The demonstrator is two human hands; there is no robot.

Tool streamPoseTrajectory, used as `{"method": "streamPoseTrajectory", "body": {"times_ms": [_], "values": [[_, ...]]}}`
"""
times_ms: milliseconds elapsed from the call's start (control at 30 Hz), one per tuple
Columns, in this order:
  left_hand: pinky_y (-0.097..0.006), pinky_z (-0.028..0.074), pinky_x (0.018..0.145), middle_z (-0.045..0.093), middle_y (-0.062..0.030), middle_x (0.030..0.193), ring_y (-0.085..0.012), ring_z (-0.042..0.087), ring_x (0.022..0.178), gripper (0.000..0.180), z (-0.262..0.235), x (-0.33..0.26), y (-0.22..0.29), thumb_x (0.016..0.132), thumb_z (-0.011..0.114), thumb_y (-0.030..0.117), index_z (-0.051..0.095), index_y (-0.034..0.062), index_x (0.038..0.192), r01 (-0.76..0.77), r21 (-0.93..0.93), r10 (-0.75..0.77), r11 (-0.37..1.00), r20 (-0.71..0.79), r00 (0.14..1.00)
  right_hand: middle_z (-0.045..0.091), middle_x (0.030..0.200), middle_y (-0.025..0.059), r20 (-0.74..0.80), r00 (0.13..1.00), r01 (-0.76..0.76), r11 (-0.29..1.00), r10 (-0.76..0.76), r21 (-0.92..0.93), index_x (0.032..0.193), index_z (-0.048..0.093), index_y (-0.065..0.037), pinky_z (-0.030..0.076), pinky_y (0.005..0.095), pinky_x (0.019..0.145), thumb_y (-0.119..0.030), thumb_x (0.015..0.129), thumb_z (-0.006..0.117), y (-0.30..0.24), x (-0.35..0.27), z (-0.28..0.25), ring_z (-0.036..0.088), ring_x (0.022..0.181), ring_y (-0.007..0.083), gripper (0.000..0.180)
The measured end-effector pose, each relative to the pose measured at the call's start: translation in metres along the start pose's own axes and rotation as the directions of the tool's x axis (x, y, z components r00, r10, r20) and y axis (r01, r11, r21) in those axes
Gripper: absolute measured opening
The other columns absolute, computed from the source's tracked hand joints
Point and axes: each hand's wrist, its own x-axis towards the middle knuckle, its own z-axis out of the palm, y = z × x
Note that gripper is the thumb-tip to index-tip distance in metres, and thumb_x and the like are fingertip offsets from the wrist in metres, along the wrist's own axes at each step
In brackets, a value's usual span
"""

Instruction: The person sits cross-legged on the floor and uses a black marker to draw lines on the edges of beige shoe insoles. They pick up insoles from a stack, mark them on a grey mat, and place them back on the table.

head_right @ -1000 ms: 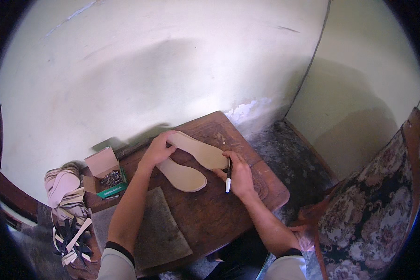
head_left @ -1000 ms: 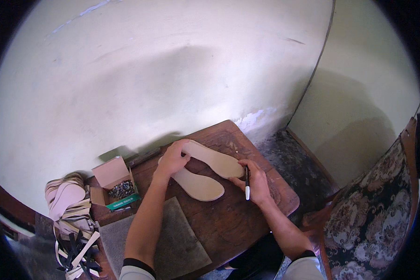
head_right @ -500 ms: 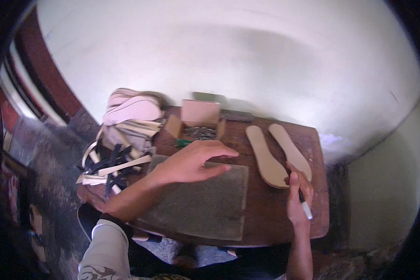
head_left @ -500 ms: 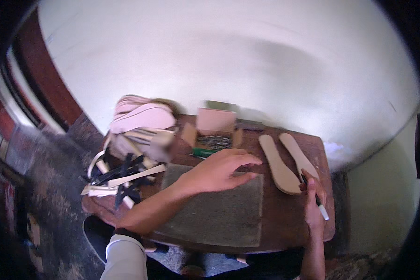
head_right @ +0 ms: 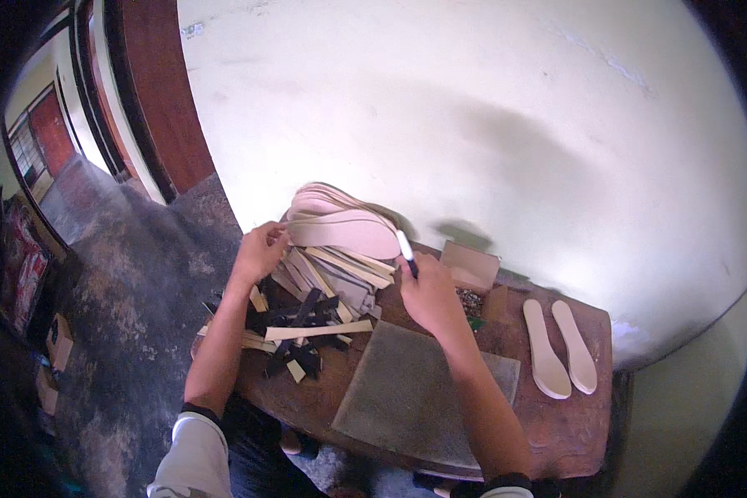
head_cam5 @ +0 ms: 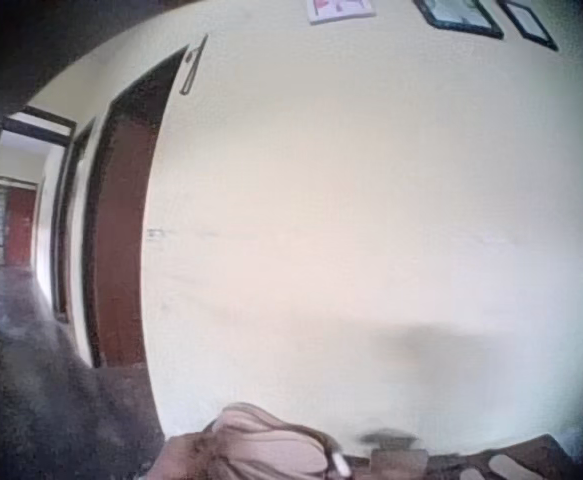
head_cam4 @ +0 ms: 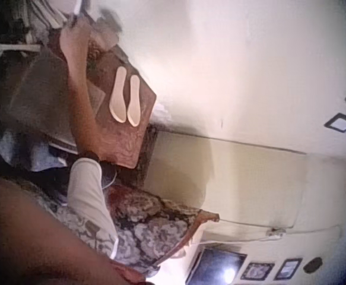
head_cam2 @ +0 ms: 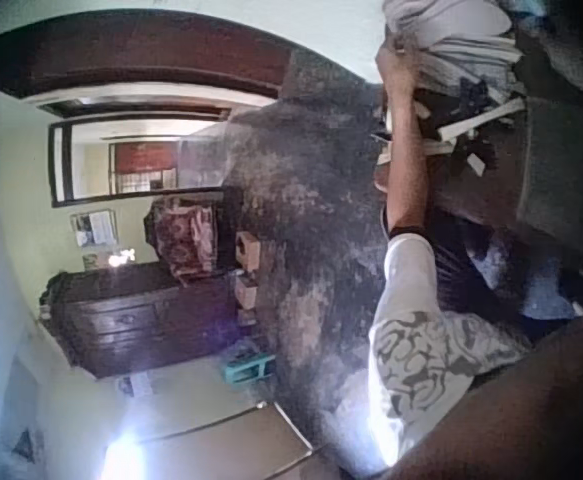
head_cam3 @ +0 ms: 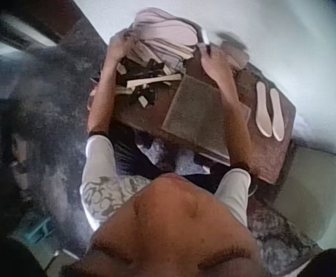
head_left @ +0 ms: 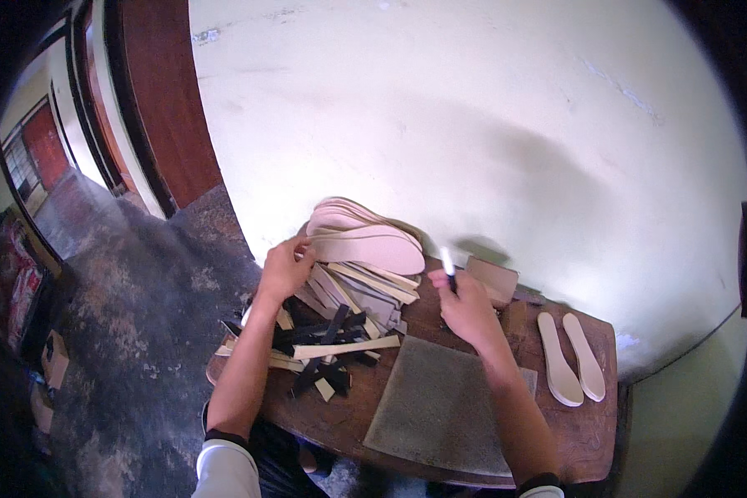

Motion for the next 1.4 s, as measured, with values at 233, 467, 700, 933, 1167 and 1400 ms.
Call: {"method": "streamPoseTrajectory", "body": {"times_ms": [233, 467, 700, 933, 1167, 1400], "values": [[-0.047, 0.051, 0.101, 0.064, -0.0243, 0.129, -0.0409, 0.063, 0.119, 0.05, 0.031, 0.015, -0.029, 0.089, 0.071, 0.024, 0.062, 0.0032, 0.133, 0.094, 0.049, -0.095, 0.994, 0.017, 0.995, 0.071, 0.104, 0.0295, -0.08, 0.985, -0.174, 0.906, 0.155, -0.385, 0.111, 0.068, 0.006, 0.051, 0.0533, 0.1, -0.015, 0.091, 0.06, -0.017, 0.06, 0.036, 0.067, 0.107, 0.0471, 0.03], [-0.044, 0.054, 0.093, 0.07, -0.0232, 0.114, -0.0366, 0.069, 0.106, 0.046, 0.04, 0.015, -0.043, 0.088, 0.072, 0.021, 0.065, 0.0004, 0.128, 0.022, -0.082, -0.021, 0.996, 0.011, 1.0, 0.07, 0.114, 0.0315, 0.02, 0.963, -0.241, 0.894, 0.268, -0.378, 0.111, 0.069, 0.006, 0.052, 0.0533, 0.1, -0.013, 0.088, 0.06, -0.003, 0.077, 0.049, 0.067, 0.111, 0.0469, 0.031], [-0.034, 0.054, 0.072, 0.072, -0.0142, 0.096, -0.0196, 0.067, 0.079, 0.031, 0.016, 0.019, -0.028, 0.097, 0.068, 0.019, 0.067, -0.0034, 0.118, -0.003, -0.299, -0.009, 0.954, -0.036, 0.999, 0.071, 0.096, 0.0248, -0.2, 0.976, -0.127, 0.968, 0.083, -0.218, 0.11, 0.065, 0.003, 0.053, 0.0531, 0.091, -0.02, 0.093, 0.064, 0.005, 0.075, 0.047, 0.069, 0.099, 0.0439, 0.029], [-0.025, 0.051, 0.071, 0.068, -0.0049, 0.098, -0.0109, 0.062, 0.081, 0.028, -0.019, -0.015, 0.049, 0.103, 0.062, 0.014, 0.064, -0.0023, 0.126, 0.115, -0.597, -0.039, 0.794, 0.14, 0.989, 0.072, 0.088, 0.0133, -0.156, 0.985, -0.062, 0.992, 0.079, 0.113, 0.106, 0.07, 0.001, 0.054, 0.0401, 0.078, -0.025, 0.091, 0.074, -0.001, 0.011, -0.022, 0.069, 0.083, 0.0261, 0.031], [-0.026, 0.049, 0.069, 0.068, 0.0005, 0.099, -0.0071, 0.058, 0.081, 0.032, -0.009, -0.127, 0.086, 0.098, 0.069, 0.011, 0.066, 0.006, 0.129, 0.083, -0.415, 0.253, 0.906, 0.688, 0.68, 0.069, 0.085, 0.0044, 0.031, 0.972, -0.232, 0.943, 0.231, 0.239, 0.108, 0.072, 0.002, 0.049, 0.0306, 0.077, -0.021, 0.095, 0.071, 0.047, -0.127, -0.084, 0.06, 0.081, 0.0113, 0.026], [-0.033, 0.051, 0.062, 0.068, -0.0107, 0.076, -0.0212, 0.066, 0.065, 0.039, 0.024, -0.202, 0.12, 0.095, 0.072, 0.02, 0.064, 0.0075, 0.131, -0.121, -0.255, 0.282, 0.959, 0.854, 0.437, 0.065, 0.079, 0.0034, 0.165, 0.923, -0.376, 0.906, 0.348, 0.193, 0.107, 0.073, 0.001, 0.046, 0.0301, 0.07, -0.022, 0.093, 0.073, 0.098, -0.209, -0.094, 0.057, 0.076, 0.0106, 0.027]]}}
